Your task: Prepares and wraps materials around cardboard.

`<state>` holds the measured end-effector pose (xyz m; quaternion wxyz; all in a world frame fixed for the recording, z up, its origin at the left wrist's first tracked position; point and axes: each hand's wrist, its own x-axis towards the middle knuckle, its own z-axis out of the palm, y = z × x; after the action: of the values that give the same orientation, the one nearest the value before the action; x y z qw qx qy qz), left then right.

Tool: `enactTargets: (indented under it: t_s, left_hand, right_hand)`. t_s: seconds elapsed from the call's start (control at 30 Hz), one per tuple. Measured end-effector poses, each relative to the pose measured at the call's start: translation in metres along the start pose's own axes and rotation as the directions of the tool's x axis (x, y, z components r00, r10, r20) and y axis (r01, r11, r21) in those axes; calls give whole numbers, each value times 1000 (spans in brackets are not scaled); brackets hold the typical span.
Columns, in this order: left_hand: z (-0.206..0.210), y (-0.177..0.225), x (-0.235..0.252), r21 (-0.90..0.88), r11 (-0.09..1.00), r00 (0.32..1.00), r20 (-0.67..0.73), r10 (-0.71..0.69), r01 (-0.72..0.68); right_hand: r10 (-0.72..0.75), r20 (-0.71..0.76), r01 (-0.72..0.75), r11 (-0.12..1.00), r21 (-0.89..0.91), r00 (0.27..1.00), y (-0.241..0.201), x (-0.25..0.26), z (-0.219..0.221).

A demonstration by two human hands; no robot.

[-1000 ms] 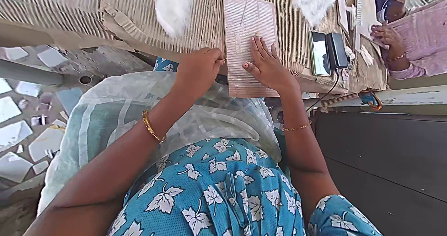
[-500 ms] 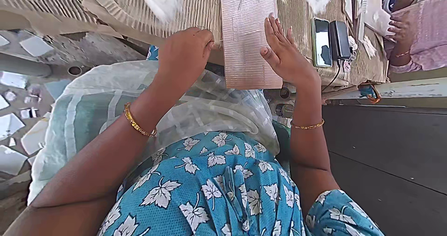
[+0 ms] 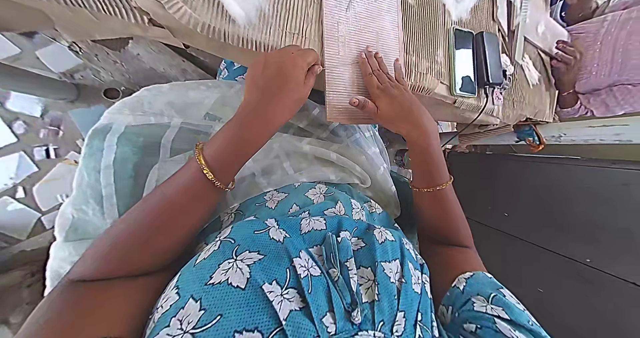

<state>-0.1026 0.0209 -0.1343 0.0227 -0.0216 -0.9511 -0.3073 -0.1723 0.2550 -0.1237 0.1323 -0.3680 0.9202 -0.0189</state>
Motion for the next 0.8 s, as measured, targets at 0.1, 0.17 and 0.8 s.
enactTargets:
  t_s: [0.1, 0.17, 0.8]
  left_hand:
    - [1, -1, -2, 9, 1000, 1000, -24, 17, -17]
    - [0, -2, -2, 17, 1000, 999, -50, 20, -20]
    - [6, -3, -5, 20, 1000, 1000, 1, 18, -18]
  right_hand:
    - [7, 32, -9, 998, 55, 999, 4, -20, -8]
    - [25, -16, -24, 996, 83, 1000, 11, -21, -19]
    - [177, 65, -176, 984, -15, 982, 13, 5, -11]
